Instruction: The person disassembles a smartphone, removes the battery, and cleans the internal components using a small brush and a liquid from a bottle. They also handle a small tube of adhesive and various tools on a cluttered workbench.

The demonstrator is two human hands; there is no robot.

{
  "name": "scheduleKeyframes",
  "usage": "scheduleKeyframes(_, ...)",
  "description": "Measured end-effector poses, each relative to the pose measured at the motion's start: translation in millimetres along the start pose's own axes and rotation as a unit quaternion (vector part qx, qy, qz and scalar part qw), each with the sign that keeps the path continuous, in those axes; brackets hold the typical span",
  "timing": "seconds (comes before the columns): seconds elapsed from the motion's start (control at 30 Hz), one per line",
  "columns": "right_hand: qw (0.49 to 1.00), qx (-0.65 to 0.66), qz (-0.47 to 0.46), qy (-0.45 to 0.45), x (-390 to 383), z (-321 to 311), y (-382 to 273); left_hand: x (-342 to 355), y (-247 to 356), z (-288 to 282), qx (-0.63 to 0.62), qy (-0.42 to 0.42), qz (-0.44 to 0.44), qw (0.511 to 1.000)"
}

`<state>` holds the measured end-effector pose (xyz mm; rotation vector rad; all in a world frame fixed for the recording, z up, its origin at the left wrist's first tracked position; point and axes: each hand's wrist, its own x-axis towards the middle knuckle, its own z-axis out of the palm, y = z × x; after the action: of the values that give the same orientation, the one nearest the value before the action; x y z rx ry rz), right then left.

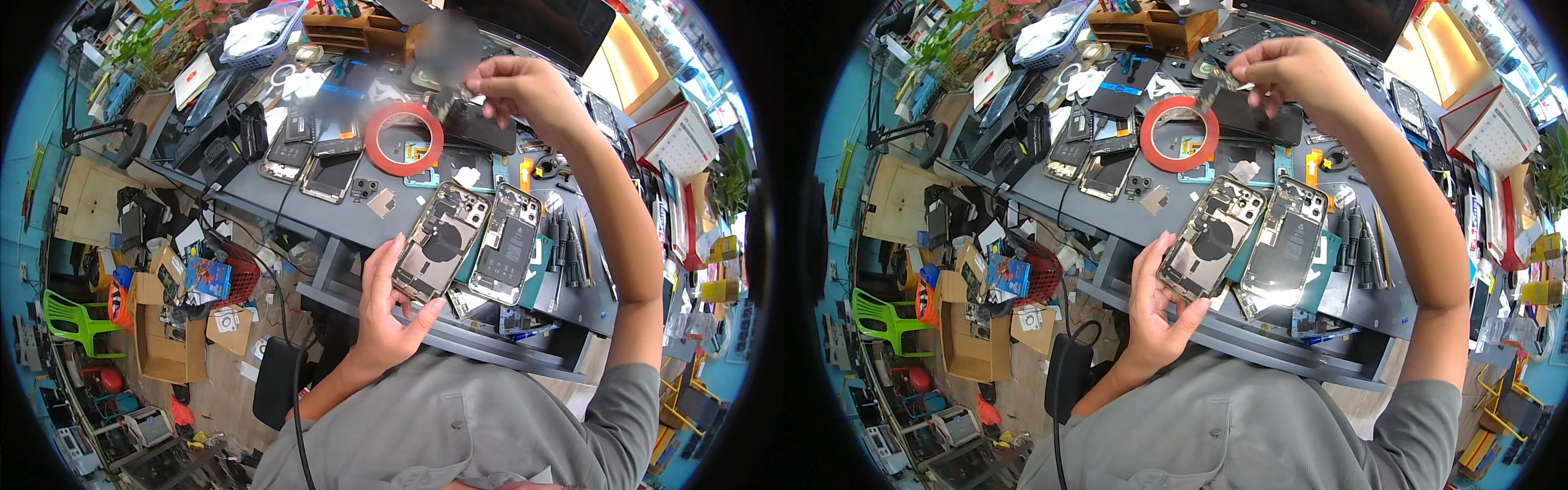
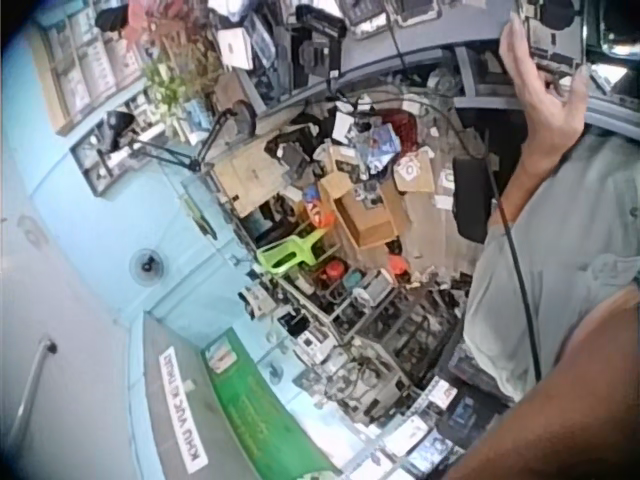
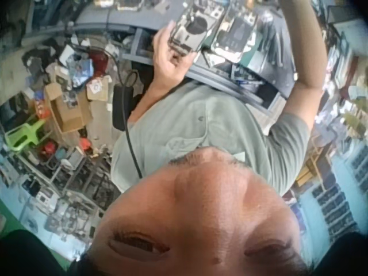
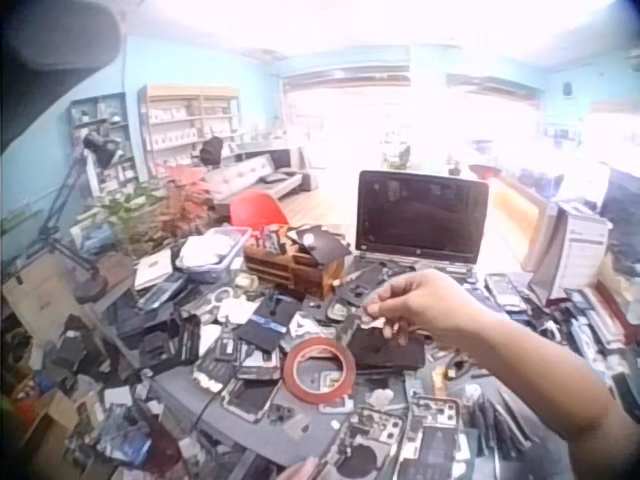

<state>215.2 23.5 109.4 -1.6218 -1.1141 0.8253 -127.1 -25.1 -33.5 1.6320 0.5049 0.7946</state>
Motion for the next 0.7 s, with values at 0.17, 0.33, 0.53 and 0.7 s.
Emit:
scheduleKeyframes(0.17,0.999,-0.004,-0.030,0.042,19.8,-36.6,-6.6,0.5,-3.1,-0.1,-0.016,0.000,0.006,1.000)
scheduleKeyframes(0.33,0.992,-0.028,-0.015,0.118,17.4,-110.6,9.9,2.7,-9.2,-0.8,-0.037,0.017,0.011,0.999)
scheduleKeyframes(0.53,0.989,-0.008,0.008,0.145,19.9,-144.6,25.0,3.5,-7.9,-1.9,-0.048,0.030,0.014,0.998)
scheduleKeyframes(0.7,0.995,-0.004,0.010,0.096,0.2,-121.8,20.7,1.6,-6.6,-7.1,-0.009,0.031,0.014,0.999)
